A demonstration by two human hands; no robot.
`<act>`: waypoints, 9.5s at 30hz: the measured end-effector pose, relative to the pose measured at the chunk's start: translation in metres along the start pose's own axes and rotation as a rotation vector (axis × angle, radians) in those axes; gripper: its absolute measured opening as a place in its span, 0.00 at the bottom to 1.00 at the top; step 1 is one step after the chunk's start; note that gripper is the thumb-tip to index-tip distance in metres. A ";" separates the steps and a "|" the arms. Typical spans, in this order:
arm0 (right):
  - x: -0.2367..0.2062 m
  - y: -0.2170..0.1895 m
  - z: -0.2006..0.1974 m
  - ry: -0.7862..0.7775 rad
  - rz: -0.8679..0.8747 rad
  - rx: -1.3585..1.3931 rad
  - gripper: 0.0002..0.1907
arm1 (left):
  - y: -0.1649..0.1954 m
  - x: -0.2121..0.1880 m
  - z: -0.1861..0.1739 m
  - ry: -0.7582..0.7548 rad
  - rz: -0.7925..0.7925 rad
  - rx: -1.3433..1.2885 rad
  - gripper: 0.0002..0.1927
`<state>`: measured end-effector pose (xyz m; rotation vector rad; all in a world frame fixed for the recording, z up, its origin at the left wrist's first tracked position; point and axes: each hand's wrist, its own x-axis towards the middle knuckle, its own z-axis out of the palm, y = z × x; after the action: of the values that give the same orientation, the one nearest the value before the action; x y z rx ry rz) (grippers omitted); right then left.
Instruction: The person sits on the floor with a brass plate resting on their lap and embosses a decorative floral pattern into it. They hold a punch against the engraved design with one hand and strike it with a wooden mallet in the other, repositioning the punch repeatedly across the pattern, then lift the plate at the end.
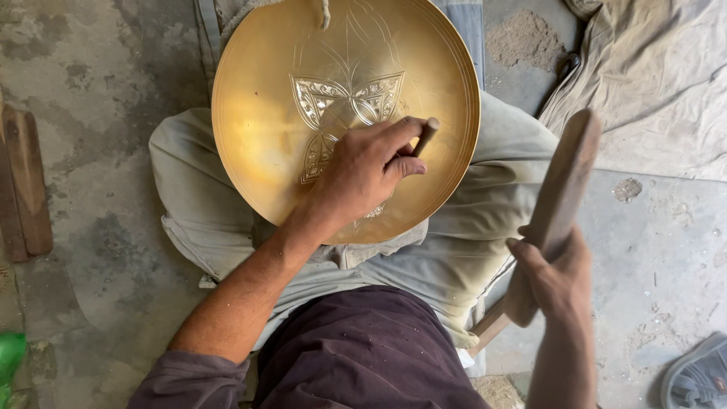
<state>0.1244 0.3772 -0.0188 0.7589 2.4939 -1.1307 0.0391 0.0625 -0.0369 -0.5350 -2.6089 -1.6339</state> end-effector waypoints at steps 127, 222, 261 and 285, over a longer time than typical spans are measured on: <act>0.002 -0.045 -0.009 0.207 -0.675 -0.503 0.19 | 0.010 -0.050 -0.002 0.155 -0.249 -0.125 0.14; -0.003 -0.067 0.008 0.099 -0.620 -0.445 0.23 | 0.007 -0.054 -0.019 0.028 -0.294 -0.126 0.22; -0.043 -0.086 0.003 -0.015 -0.375 -0.637 0.26 | -0.012 -0.031 -0.011 -0.445 -0.133 -0.008 0.15; -0.053 -0.074 -0.001 -0.202 -0.236 -1.085 0.31 | -0.004 -0.032 -0.023 -0.467 -0.216 -0.054 0.16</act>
<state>0.1245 0.3192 0.0517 0.0310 2.5228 0.1899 0.0645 0.0316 -0.0357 -0.7403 -3.0512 -1.8346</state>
